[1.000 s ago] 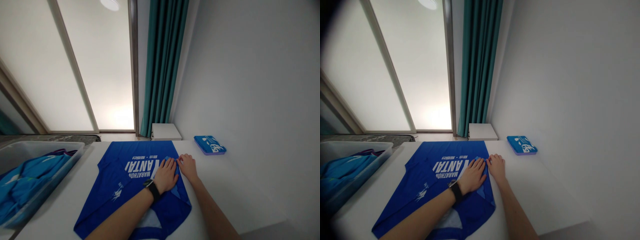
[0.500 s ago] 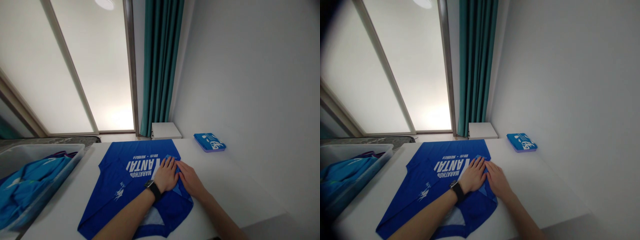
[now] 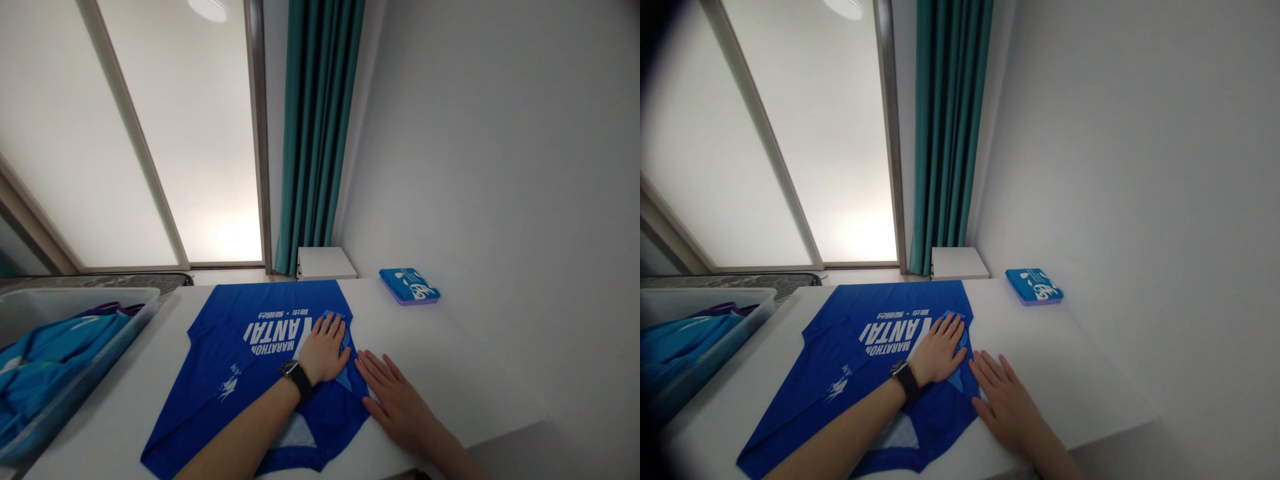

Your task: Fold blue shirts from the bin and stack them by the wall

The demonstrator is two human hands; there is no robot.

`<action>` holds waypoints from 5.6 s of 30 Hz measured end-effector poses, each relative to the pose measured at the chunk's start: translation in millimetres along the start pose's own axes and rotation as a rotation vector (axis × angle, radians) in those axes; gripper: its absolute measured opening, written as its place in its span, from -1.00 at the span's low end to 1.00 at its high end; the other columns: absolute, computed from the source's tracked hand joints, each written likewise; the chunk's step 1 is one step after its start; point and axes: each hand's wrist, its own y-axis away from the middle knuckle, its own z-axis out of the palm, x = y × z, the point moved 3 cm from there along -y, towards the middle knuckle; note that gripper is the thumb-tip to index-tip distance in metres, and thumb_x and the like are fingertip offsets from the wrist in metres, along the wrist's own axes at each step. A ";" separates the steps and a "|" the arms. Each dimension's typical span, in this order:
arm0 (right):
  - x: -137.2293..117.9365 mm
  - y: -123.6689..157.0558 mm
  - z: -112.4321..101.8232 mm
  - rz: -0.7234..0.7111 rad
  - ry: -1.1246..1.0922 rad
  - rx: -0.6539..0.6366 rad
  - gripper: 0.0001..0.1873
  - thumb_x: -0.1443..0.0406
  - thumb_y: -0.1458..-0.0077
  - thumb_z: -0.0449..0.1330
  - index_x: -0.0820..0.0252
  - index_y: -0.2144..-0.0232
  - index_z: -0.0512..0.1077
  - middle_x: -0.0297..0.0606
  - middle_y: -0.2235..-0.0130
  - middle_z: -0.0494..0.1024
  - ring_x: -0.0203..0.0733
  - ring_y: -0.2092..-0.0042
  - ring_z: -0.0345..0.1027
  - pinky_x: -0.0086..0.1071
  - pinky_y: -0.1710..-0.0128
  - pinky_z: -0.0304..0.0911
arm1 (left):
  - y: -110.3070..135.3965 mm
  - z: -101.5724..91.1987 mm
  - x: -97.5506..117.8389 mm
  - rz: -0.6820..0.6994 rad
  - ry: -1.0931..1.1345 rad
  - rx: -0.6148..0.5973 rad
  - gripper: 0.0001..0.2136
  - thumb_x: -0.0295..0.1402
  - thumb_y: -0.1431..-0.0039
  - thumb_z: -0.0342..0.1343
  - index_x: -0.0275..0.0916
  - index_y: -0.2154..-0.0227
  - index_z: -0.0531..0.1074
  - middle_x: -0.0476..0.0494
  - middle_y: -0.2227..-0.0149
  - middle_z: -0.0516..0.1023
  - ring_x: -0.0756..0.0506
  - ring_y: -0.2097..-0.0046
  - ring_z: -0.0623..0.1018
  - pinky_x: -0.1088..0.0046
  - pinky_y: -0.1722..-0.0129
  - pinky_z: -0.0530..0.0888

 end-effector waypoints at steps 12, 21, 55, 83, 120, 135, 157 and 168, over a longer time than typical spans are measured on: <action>2.4 1.7 -3.1 0.033 -0.109 -0.015 -0.39 0.09 -0.37 -0.15 -0.08 -0.37 -0.21 -0.35 -0.40 -0.07 -0.14 -0.39 -0.18 -0.05 -0.37 -0.25 | 3.6 -16.7 3.1 -0.021 0.025 0.043 -0.42 -0.05 -0.39 -0.27 -0.35 -0.29 0.15 -0.30 -0.36 0.12 -0.22 -0.39 0.03 0.07 -0.34 0.02; 9.3 -23.3 9.6 0.168 -0.105 0.077 -0.38 0.03 -0.36 -0.21 0.08 -0.36 -0.02 -0.24 -0.39 0.01 -0.09 -0.39 -0.15 -0.01 -0.36 -0.21 | 66.7 -74.2 -58.0 0.036 0.004 -0.028 -0.44 -0.10 -0.38 -0.15 -0.24 -0.34 0.03 -0.25 -0.39 0.03 -0.18 -0.39 0.03 0.16 -0.33 0.09; -49.5 -103.5 25.6 0.080 0.019 0.040 -0.23 -0.10 -0.30 -0.20 0.22 -0.37 -0.08 -0.15 -0.39 -0.05 0.04 -0.40 -0.21 0.08 -0.35 -0.22 | 192.5 -75.3 -178.0 -0.245 -0.099 -0.042 -0.38 0.05 -0.34 -0.18 -0.19 -0.33 0.10 -0.24 -0.36 0.11 -0.25 -0.36 0.13 0.10 -0.30 0.15; -65.8 -65.8 18.5 0.100 -0.025 -0.031 -0.25 -0.11 -0.29 -0.20 0.14 -0.37 -0.09 -0.26 -0.39 -0.13 0.05 -0.39 -0.23 0.11 -0.35 -0.21 | 225.9 -77.2 -149.3 -0.258 -0.125 -0.034 -0.39 0.03 -0.35 -0.19 -0.11 -0.36 0.00 -0.16 -0.37 0.09 -0.26 -0.34 0.17 0.10 -0.27 0.19; -9.7 -126.3 1.2 0.290 -0.007 -0.058 -0.31 -0.07 -0.31 -0.23 0.08 -0.34 0.04 -0.18 -0.37 0.07 -0.03 -0.39 -0.16 0.02 -0.35 -0.28 | 190.4 -90.3 -233.3 -0.607 -0.067 -0.089 -0.53 -0.16 -0.38 -0.24 -0.14 -0.25 0.25 -0.13 -0.30 0.26 -0.18 -0.32 0.21 0.17 -0.27 0.13; -17.3 -180.1 7.2 0.058 -0.194 0.100 -0.49 0.11 -0.29 -0.07 0.14 -0.17 0.37 -0.11 -0.25 0.33 0.00 -0.27 0.15 -0.04 -0.28 0.06 | 101.7 -95.9 -324.7 -0.871 0.111 0.141 -0.70 -0.35 -0.34 -0.10 -0.25 0.20 0.55 -0.21 0.16 0.63 -0.11 0.11 0.56 0.48 0.14 0.36; -92.6 -233.4 20.2 -0.150 -0.302 0.076 -0.55 0.19 -0.32 -0.07 0.05 -0.16 0.37 -0.19 -0.23 0.35 0.02 -0.27 0.16 0.03 -0.29 0.04 | 72.1 -83.0 -340.0 -0.997 0.306 0.263 -0.87 -0.35 -0.17 0.10 -0.27 0.37 0.51 -0.13 0.33 0.62 -0.11 0.24 0.57 0.42 0.23 0.38; -91.5 -233.3 19.2 -0.145 -0.316 0.089 -0.56 0.20 -0.31 -0.07 0.07 -0.14 0.39 -0.16 -0.21 0.37 0.02 -0.25 0.18 0.02 -0.28 0.06 | 106.3 -100.9 -259.7 -0.773 0.402 0.384 -0.91 -0.42 -0.06 0.14 -0.22 0.35 0.50 -0.04 0.37 0.56 -0.05 0.34 0.47 0.45 0.28 0.35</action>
